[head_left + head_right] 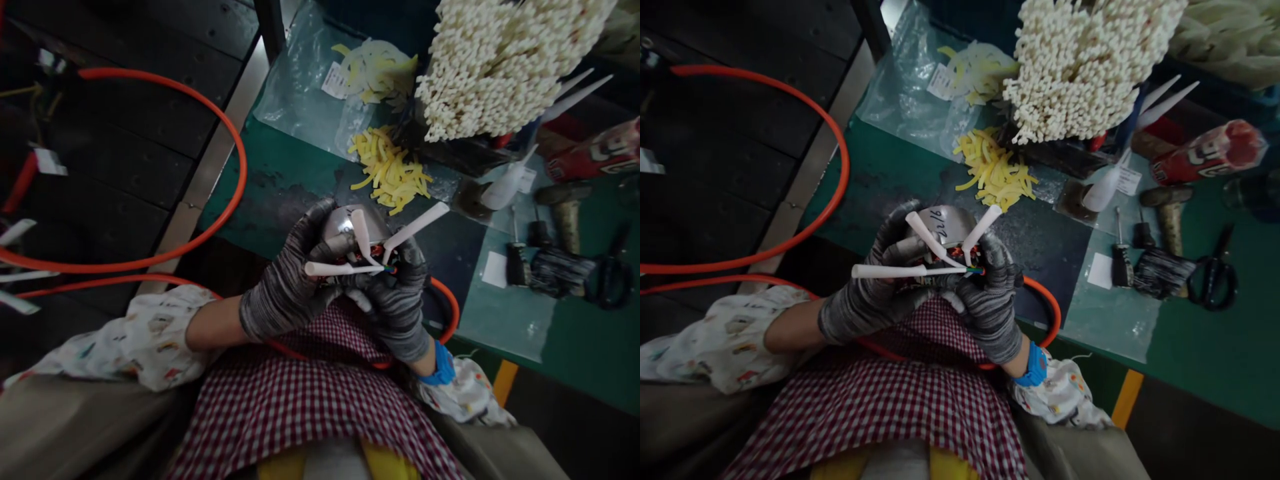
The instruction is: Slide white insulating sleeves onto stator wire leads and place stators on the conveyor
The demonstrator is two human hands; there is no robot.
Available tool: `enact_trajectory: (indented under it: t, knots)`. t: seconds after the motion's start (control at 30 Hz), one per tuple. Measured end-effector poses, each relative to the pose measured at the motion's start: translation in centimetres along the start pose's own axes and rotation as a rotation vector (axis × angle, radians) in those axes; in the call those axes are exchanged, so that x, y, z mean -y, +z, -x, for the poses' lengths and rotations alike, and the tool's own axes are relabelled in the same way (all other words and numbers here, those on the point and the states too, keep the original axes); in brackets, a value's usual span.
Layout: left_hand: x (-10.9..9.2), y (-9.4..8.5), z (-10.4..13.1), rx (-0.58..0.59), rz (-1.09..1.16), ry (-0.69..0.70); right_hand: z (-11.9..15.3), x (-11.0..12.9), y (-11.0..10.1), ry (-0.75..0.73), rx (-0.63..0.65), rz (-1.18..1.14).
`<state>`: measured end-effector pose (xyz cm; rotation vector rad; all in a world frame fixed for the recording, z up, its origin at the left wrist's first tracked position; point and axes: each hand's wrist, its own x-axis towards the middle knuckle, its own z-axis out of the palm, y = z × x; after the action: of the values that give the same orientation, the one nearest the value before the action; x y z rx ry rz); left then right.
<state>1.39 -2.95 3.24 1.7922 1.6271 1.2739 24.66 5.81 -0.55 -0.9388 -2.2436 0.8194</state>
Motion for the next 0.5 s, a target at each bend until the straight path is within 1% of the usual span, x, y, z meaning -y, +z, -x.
enact_trajectory:
  t: [0.1, 0.17, 0.23, 0.37, 0.5]
  knots:
    - [-0.3, 0.0, -0.2, 0.003, -0.032, 0.039, -0.6, 0.4, -1.0, 0.002, 0.021, -0.014]
    - [-0.4, -0.1, -0.4, 0.015, -0.031, 0.037, -0.9, 0.7, -1.3, 0.022, 0.014, -0.030]
    - [-0.4, 0.1, -0.5, 0.015, -0.016, 0.031, -1.2, 1.1, -1.2, 0.051, -0.007, -0.060]
    - [-0.2, 0.4, -0.6, -0.024, 0.001, 0.046, -1.1, 1.1, -0.7, 0.076, -0.020, -0.109]
    - [-0.4, 0.3, -0.8, -0.003, -0.017, 0.055, -0.7, 0.6, -0.4, 0.044, -0.053, -0.019]
